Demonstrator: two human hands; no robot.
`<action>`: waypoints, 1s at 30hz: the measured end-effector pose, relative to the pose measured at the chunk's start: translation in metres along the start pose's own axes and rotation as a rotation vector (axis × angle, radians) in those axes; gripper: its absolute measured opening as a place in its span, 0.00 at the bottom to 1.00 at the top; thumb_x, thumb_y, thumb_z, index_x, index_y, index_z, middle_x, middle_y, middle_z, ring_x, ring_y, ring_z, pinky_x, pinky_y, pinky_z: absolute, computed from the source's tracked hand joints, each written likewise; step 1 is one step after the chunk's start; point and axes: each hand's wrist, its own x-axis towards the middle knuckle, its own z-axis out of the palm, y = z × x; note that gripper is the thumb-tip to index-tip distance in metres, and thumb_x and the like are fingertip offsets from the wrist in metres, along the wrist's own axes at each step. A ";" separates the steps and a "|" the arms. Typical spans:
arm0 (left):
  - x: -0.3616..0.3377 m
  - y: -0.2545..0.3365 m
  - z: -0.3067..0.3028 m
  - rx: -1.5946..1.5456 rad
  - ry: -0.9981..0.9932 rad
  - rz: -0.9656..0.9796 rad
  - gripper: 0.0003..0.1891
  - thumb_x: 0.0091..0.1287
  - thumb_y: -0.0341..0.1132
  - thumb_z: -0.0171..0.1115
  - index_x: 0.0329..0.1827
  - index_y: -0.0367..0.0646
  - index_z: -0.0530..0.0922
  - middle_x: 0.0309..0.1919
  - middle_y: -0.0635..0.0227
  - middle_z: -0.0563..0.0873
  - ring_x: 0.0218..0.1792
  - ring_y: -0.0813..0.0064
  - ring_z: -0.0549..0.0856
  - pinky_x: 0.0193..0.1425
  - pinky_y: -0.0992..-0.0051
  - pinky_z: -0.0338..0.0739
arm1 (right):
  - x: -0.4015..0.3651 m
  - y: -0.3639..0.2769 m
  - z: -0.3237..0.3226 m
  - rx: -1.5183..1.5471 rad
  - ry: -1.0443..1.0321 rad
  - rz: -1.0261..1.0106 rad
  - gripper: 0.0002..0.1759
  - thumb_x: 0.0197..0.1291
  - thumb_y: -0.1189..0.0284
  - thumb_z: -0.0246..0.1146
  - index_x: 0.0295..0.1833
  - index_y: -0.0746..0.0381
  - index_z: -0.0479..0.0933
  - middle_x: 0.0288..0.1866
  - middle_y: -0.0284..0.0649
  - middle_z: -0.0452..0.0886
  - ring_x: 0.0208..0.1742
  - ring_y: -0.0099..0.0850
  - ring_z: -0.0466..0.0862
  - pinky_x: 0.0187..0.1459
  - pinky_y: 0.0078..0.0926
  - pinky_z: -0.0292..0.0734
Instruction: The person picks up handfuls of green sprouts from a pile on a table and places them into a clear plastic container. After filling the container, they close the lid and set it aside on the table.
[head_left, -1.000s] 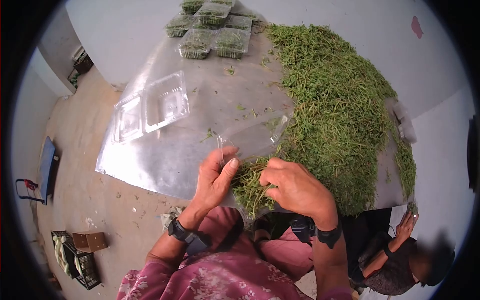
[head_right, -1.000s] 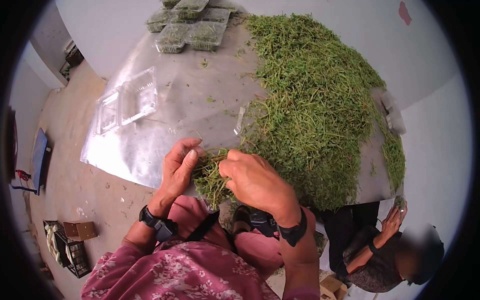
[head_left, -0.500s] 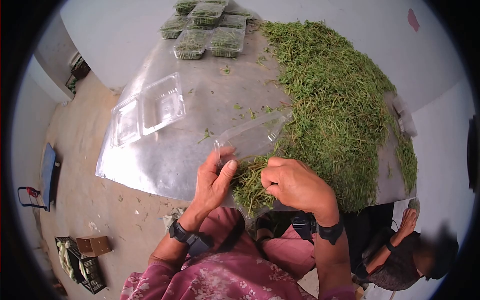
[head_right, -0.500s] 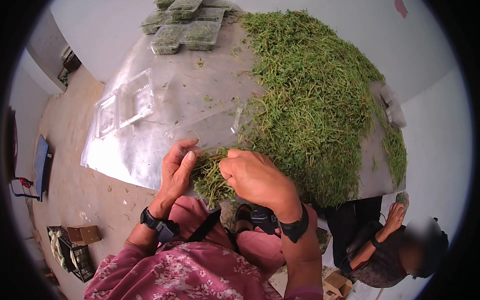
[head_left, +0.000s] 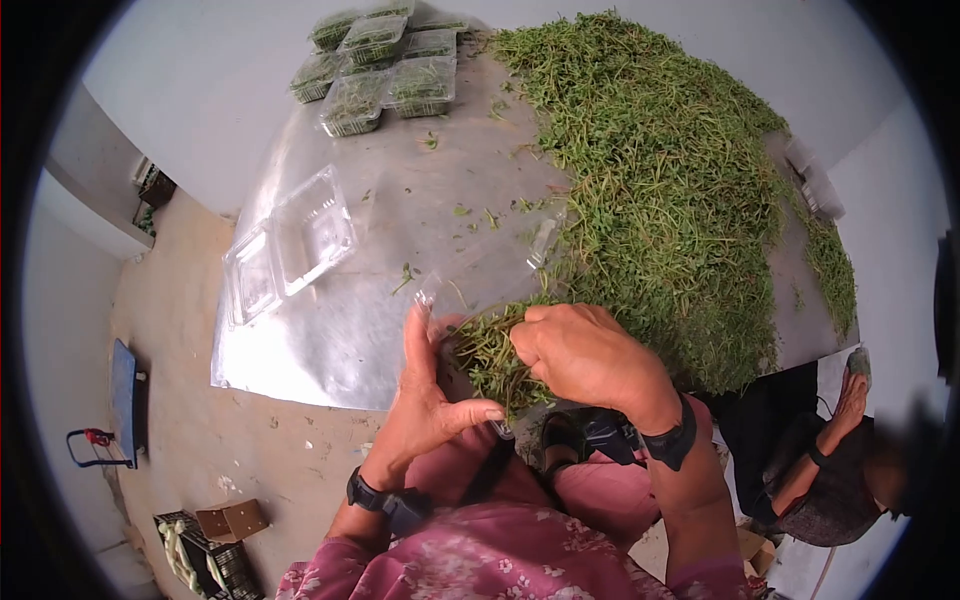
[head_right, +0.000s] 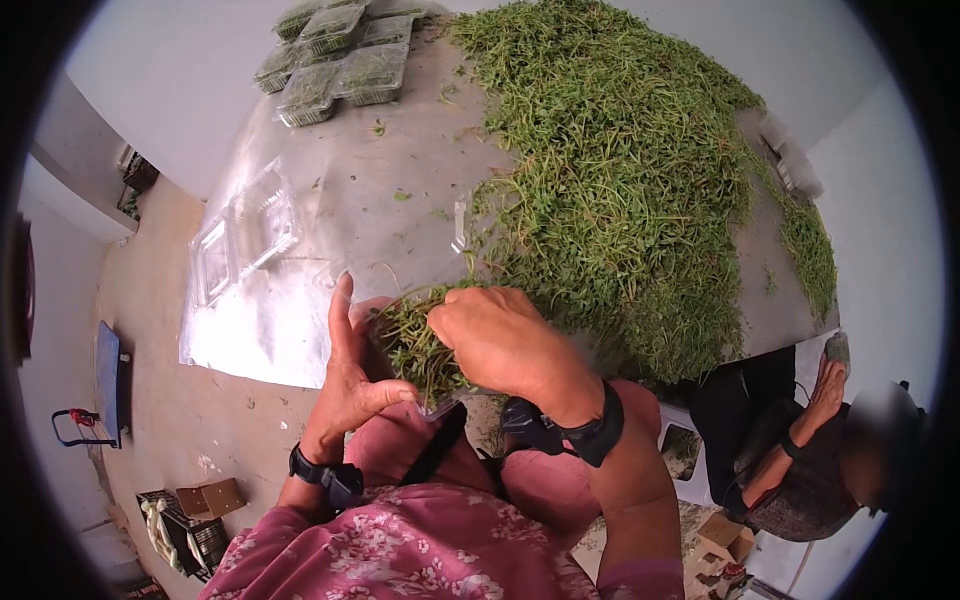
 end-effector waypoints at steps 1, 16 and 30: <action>-0.001 -0.002 -0.001 0.054 -0.023 0.010 0.71 0.44 0.51 0.83 0.80 0.43 0.35 0.67 0.49 0.68 0.67 0.58 0.72 0.70 0.61 0.67 | -0.001 0.001 0.001 0.002 0.003 -0.003 0.06 0.53 0.81 0.57 0.35 0.64 0.78 0.38 0.48 0.81 0.45 0.49 0.83 0.46 0.46 0.77; 0.002 0.012 0.013 0.106 -0.032 -0.077 0.68 0.49 0.26 0.78 0.80 0.47 0.28 0.72 0.52 0.61 0.69 0.60 0.68 0.72 0.63 0.64 | -0.002 0.009 0.017 -0.005 0.119 -0.059 0.03 0.56 0.76 0.60 0.35 0.63 0.76 0.38 0.46 0.79 0.43 0.50 0.81 0.44 0.46 0.77; 0.005 0.021 0.020 0.164 0.003 -0.056 0.64 0.52 0.21 0.74 0.80 0.52 0.29 0.71 0.55 0.62 0.64 0.63 0.73 0.67 0.65 0.73 | -0.006 0.011 0.025 0.028 0.168 -0.093 0.07 0.59 0.76 0.57 0.42 0.64 0.76 0.44 0.50 0.79 0.47 0.52 0.81 0.49 0.47 0.76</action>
